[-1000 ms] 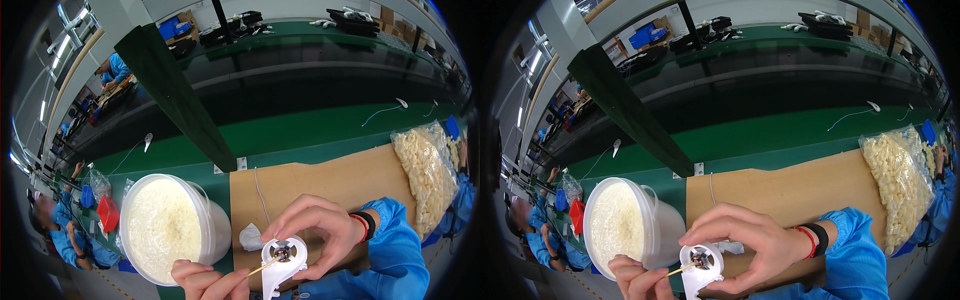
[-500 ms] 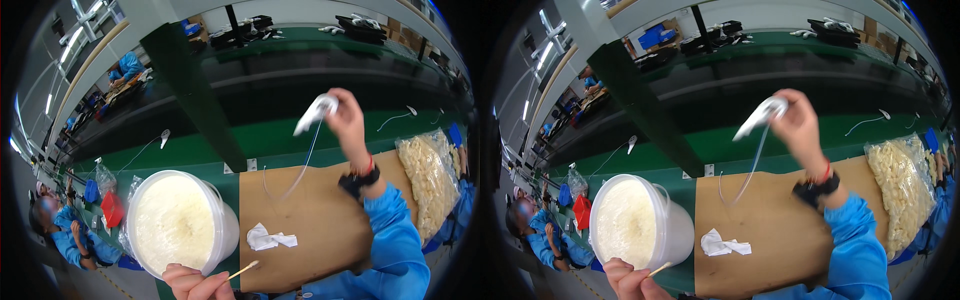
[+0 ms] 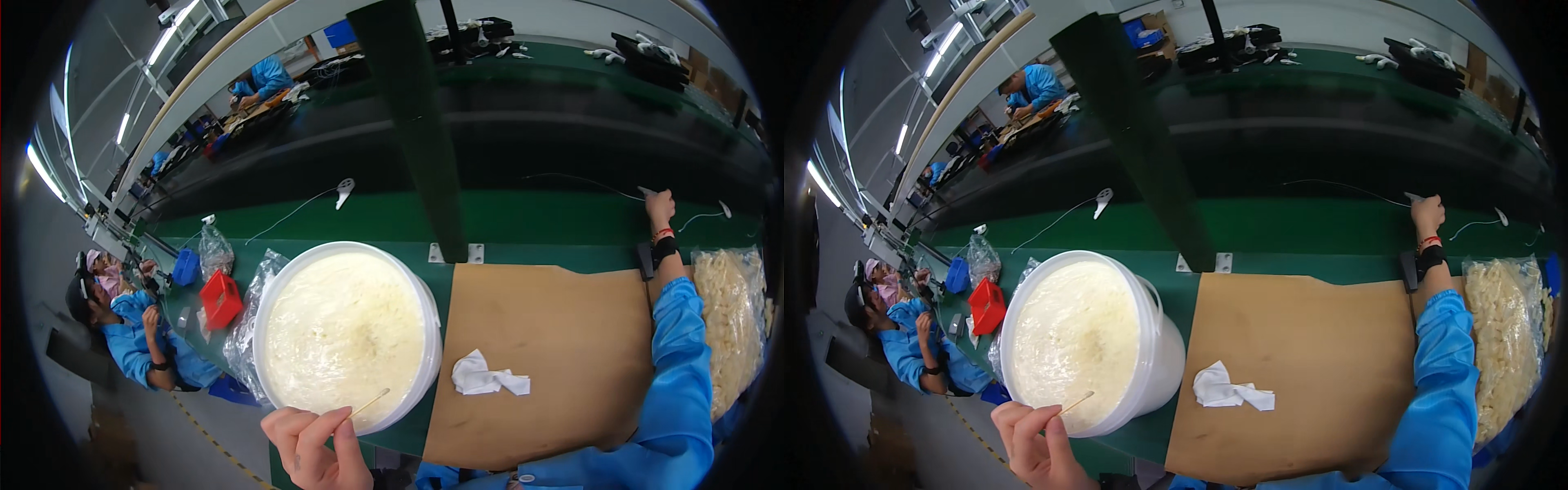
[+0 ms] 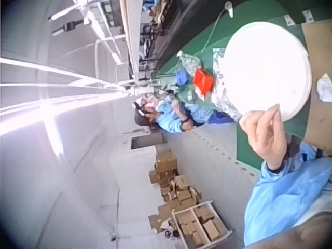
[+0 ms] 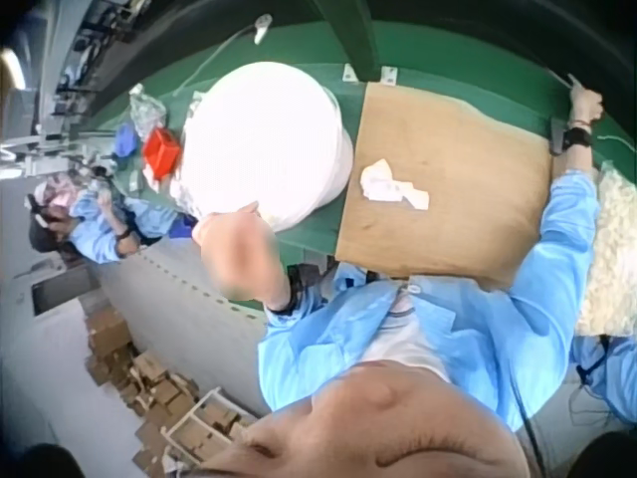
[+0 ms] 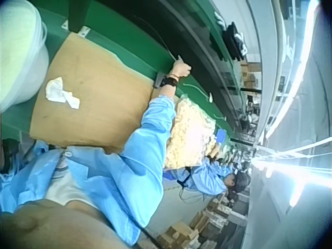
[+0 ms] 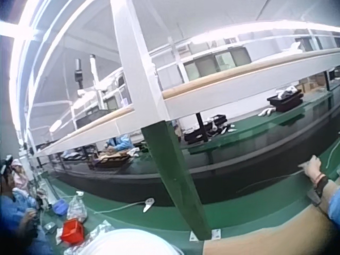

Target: Applying glue to small electronic components using a toothpick and assembling them into a plastic housing.

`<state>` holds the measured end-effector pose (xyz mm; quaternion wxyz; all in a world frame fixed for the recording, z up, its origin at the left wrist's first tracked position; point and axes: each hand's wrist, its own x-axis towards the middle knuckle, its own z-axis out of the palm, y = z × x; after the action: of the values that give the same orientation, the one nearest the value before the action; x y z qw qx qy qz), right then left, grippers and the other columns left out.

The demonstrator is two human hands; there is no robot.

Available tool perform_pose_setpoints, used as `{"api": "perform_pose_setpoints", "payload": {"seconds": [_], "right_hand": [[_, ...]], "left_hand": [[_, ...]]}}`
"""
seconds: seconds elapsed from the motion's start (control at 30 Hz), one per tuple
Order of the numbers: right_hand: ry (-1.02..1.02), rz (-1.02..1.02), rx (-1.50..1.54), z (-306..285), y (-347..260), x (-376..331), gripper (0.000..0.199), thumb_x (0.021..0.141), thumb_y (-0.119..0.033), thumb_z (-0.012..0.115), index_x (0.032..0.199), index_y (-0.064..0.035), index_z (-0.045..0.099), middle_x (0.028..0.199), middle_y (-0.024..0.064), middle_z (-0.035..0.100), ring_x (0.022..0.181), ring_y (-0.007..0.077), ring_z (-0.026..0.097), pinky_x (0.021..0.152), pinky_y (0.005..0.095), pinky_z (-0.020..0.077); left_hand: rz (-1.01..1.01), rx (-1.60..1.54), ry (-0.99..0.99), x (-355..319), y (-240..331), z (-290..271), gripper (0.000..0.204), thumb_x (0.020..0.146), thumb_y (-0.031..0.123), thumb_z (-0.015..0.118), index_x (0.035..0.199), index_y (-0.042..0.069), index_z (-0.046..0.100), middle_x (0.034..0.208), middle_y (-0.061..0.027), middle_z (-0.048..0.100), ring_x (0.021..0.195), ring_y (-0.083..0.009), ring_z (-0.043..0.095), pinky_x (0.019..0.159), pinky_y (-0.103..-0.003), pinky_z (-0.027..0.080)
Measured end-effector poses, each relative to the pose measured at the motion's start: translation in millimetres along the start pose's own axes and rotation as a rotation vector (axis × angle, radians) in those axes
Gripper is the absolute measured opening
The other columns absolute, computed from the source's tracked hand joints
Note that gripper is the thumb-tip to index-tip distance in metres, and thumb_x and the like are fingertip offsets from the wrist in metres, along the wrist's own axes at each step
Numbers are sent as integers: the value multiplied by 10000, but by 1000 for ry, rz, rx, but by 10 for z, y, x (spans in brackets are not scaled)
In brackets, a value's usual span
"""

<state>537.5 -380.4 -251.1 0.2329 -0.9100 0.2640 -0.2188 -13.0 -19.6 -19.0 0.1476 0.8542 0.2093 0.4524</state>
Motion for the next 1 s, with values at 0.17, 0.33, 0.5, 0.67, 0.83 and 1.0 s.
{"api": "perform_pose_setpoints", "payload": {"seconds": [0.17,0.33,0.5,0.67,0.83,1.0], "right_hand": [[-11,-610,257,-275,-244,-508,466,848,-195,653,1242,1,499,1229,239,545,1165,364,524,999,414,409],[-931,-378,924,-458,-613,-1170,191,951,-167,534,1059,-34,617,865,33,630,773,93,605,671,216,484],[-977,-318,822,-491,-654,-1461,187,969,-199,510,977,-47,618,705,-39,538,610,33,506,520,168,392],[-927,-273,843,-495,-618,-1423,195,973,-225,514,950,-57,610,646,-56,488,542,24,453,465,167,342],[-907,-245,893,-483,-609,-1426,194,974,-226,513,943,-58,606,643,-60,478,534,18,442,446,166,323],[-908,-231,896,-502,-615,-1437,188,972,-220,517,947,-57,607,644,-61,479,531,17,440,441,164,320]], "left_hand": [[102,198,-88,97,-115,-115,139,729,-38,683,848,34,681,762,-71,545,816,-256,507,787,-357,384],[146,279,-186,110,-208,-189,185,682,3,698,855,68,686,774,-69,524,817,-262,507,794,-370,370],[157,274,-203,90,-279,-177,203,664,9,700,857,70,685,787,-71,508,822,-267,508,800,-381,371],[148,246,-207,83,-302,-160,192,655,12,703,839,63,682,794,-73,507,824,-271,508,804,-384,373],[151,242,-211,93,-301,-135,196,639,23,713,828,63,682,793,-73,501,820,-266,508,793,-381,364],[163,244,-223,106,-284,-138,197,633,30,718,823,65,680,790,-71,495,810,-259,506,785,-379,357]]}}
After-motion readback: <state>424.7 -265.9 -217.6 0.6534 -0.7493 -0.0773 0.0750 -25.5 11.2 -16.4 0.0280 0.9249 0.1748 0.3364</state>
